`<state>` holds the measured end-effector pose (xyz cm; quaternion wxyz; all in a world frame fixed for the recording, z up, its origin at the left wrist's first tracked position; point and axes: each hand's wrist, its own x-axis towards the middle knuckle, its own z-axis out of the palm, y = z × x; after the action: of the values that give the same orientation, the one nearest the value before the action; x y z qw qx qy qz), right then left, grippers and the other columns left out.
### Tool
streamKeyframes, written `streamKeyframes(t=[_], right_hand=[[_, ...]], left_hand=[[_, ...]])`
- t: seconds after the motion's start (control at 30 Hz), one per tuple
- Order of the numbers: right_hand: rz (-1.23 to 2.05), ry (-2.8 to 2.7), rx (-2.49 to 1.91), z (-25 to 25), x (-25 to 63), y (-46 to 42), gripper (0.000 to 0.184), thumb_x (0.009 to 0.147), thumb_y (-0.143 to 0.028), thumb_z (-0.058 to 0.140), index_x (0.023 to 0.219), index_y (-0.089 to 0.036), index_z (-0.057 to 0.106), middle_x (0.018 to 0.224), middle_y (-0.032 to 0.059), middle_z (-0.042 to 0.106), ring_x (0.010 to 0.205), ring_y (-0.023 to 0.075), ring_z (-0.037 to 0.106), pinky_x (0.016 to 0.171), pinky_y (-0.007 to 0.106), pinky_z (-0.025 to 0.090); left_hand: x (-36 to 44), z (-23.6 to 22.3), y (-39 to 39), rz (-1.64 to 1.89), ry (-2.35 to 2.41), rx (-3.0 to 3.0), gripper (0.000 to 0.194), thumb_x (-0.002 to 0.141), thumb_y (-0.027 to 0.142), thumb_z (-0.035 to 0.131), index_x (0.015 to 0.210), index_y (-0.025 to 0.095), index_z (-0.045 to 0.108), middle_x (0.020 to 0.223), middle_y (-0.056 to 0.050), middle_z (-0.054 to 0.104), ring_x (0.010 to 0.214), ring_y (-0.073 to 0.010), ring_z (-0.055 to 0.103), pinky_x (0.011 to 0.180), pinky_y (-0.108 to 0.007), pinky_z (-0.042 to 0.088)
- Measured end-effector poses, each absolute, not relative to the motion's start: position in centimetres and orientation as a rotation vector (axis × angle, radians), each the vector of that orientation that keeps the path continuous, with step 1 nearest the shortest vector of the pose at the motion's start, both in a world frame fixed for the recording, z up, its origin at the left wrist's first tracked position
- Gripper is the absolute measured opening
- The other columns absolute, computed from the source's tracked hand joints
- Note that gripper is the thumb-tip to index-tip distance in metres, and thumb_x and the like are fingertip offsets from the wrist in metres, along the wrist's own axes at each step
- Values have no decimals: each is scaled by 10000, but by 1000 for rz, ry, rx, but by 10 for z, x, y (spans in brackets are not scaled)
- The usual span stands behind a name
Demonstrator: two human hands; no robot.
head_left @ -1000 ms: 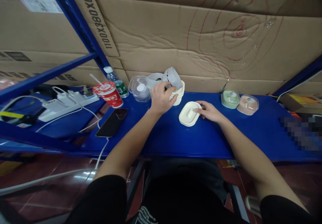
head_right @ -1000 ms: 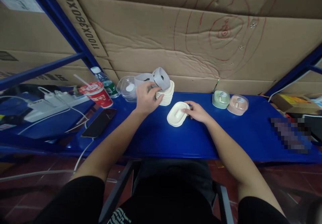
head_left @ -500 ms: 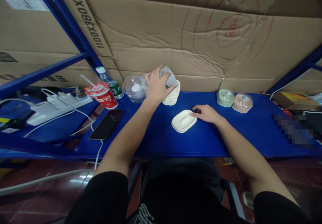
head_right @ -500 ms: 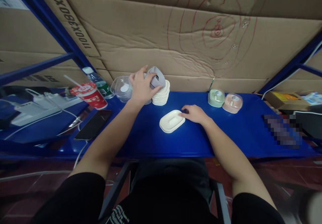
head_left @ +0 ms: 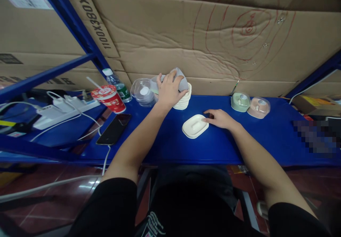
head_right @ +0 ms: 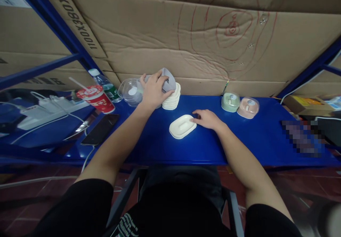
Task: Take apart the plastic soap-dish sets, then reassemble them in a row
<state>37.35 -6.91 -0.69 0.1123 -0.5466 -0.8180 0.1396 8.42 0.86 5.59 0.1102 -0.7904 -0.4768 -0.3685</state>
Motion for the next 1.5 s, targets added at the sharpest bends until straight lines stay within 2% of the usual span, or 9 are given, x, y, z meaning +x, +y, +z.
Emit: streamKeyframes(t=[0.3,0.5,0.93,1.5], right_hand=[[425,-2402,-1579,-6,373,-70,572,1000,-626,645,1380,-205,722,1005,84,824,930,285,771,788,368,530],[425,-2412,-1585,-5,373,-71,566,1006,-601,655,1400,-198,710,1011,81,823,929,266,768,783,341,521],[436,-2416,-1578,-7,374,-70,568,1009,-609,657,1394,-195,714,1017,87,818,922,264,761,779,346,513],[436,-2424,-1589,-8,375,-69,567,1008,-603,657,1408,-203,704,1036,89,818,937,266,760,780,339,507]], left_hand=[[85,56,7,-1105,-1377,-2364,503,974,642,643,1319,277,649,1649,-125,514,1511,-369,468,1320,-632,113],[85,53,8,-1128,-1330,-2340,493,971,671,630,1288,294,660,1633,-128,546,1478,-375,520,1318,-631,154],[87,50,11,-1139,-1239,-2333,530,988,721,576,1281,285,648,1631,-135,554,1490,-368,523,1314,-646,159],[88,51,10,-1185,-1196,-2357,491,993,664,602,1260,258,674,1595,-156,586,1458,-371,570,1339,-641,149]])
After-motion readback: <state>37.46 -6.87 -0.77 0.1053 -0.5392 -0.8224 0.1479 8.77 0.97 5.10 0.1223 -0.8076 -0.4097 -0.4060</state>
